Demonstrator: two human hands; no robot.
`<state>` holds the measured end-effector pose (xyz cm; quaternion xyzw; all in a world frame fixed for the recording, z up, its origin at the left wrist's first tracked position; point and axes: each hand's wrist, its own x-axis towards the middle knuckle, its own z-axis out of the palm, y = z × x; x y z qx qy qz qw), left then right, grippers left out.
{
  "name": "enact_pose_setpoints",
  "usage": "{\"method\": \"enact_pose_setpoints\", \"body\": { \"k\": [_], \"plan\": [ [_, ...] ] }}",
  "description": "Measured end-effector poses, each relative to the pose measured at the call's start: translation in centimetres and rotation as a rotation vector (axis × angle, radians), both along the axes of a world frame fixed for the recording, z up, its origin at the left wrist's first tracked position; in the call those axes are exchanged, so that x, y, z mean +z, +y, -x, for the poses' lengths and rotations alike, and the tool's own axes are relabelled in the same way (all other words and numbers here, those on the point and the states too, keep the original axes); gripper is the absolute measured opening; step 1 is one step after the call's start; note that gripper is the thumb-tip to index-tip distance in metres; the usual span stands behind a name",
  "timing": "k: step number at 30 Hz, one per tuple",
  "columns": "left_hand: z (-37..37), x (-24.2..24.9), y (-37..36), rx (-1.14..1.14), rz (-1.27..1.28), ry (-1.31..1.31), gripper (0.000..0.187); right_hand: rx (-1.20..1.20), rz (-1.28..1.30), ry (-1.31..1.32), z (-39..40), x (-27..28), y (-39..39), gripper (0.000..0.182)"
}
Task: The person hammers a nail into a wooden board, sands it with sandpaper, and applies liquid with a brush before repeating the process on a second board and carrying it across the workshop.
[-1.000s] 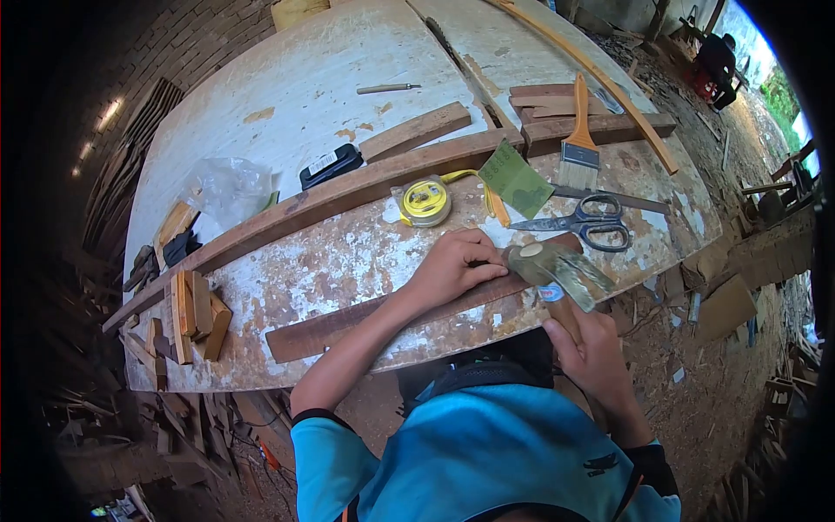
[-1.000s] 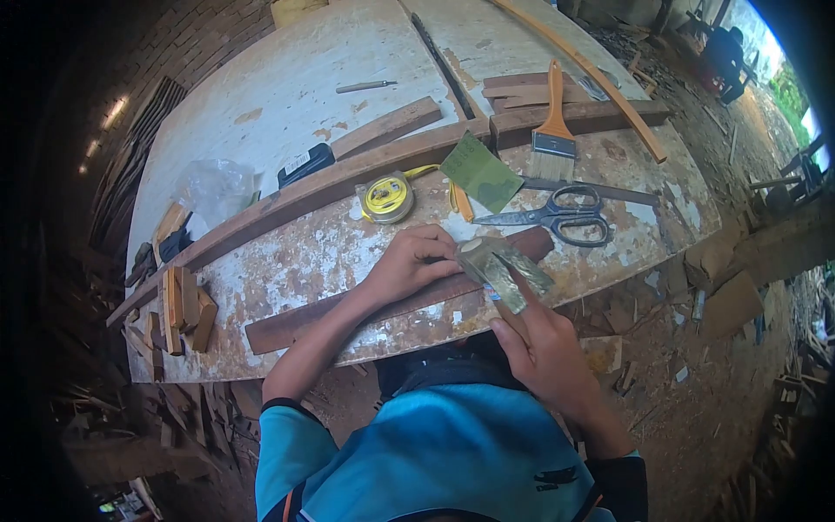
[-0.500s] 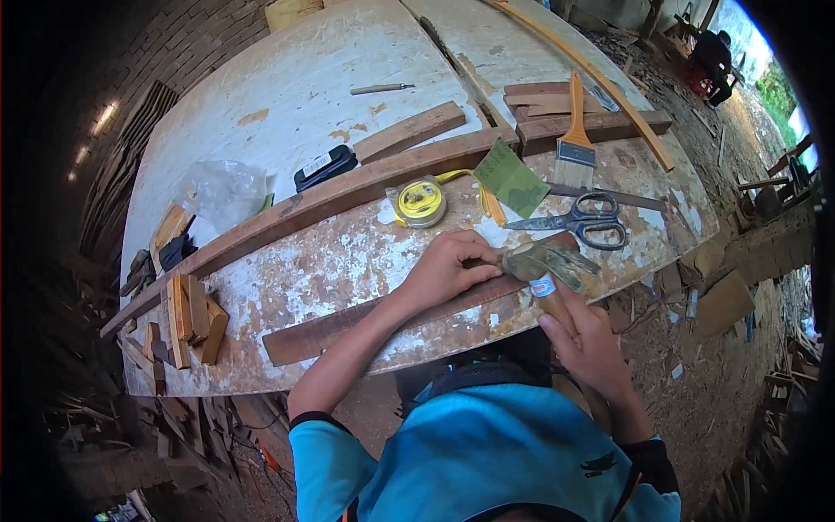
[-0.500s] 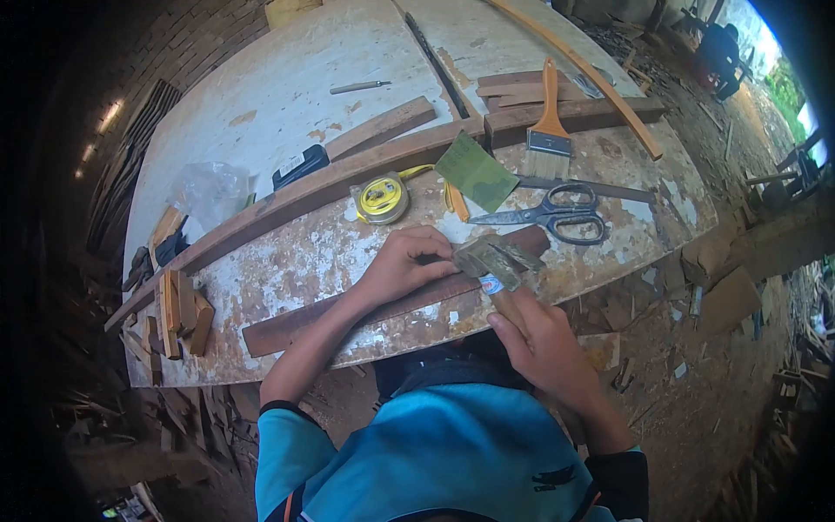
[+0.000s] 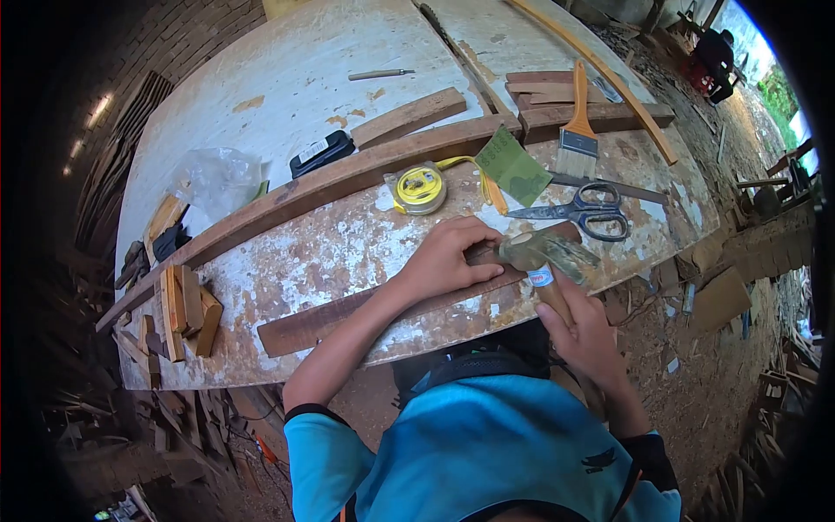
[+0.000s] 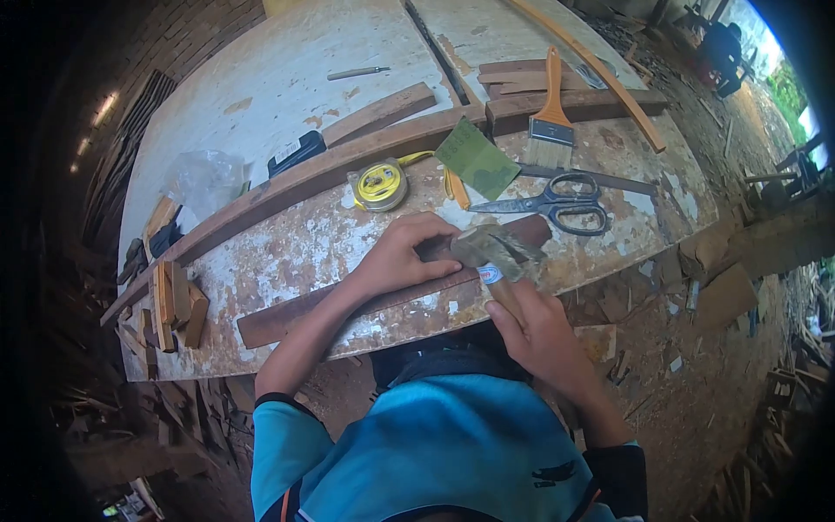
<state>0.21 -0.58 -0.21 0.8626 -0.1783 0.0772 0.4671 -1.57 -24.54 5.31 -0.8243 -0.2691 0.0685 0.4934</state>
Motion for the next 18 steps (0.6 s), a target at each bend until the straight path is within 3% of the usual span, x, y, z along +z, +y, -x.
{"method": "enact_pose_setpoints", "body": {
  "k": [1,4,5,9,12,16,18],
  "plan": [
    [-0.2,0.0,-0.1,0.001,0.004,-0.019,0.034,0.020,-0.036,0.005,-0.3,-0.3,0.1,0.024],
    [0.1,-0.1,-0.3,0.021,-0.011,-0.048,0.029,0.032,0.192,-0.048,-1.4,-0.4,-1.1,0.052],
    [0.1,0.1,-0.4,0.023,-0.037,-0.055,0.026,-0.013,0.112,-0.002,-1.9,-0.7,-1.0,0.053],
    [0.4,0.5,-0.9,0.052,-0.138,-0.143,0.018,-0.024,-0.062,-0.075,-4.7,-1.4,0.3,0.046],
    [0.6,0.2,-1.1,0.088,-0.172,-0.202,0.014,0.051,0.169,0.097,-5.5,-1.2,0.0,0.047],
    [0.7,-0.3,-1.3,0.127,-0.257,-0.324,0.016,0.136,0.214,0.000,-5.2,-1.1,0.2,0.051],
    [1.1,-0.7,-1.8,0.093,-0.451,-0.586,0.013,0.159,0.235,-0.070,-5.1,-1.2,0.4,0.051]
  ]
}}
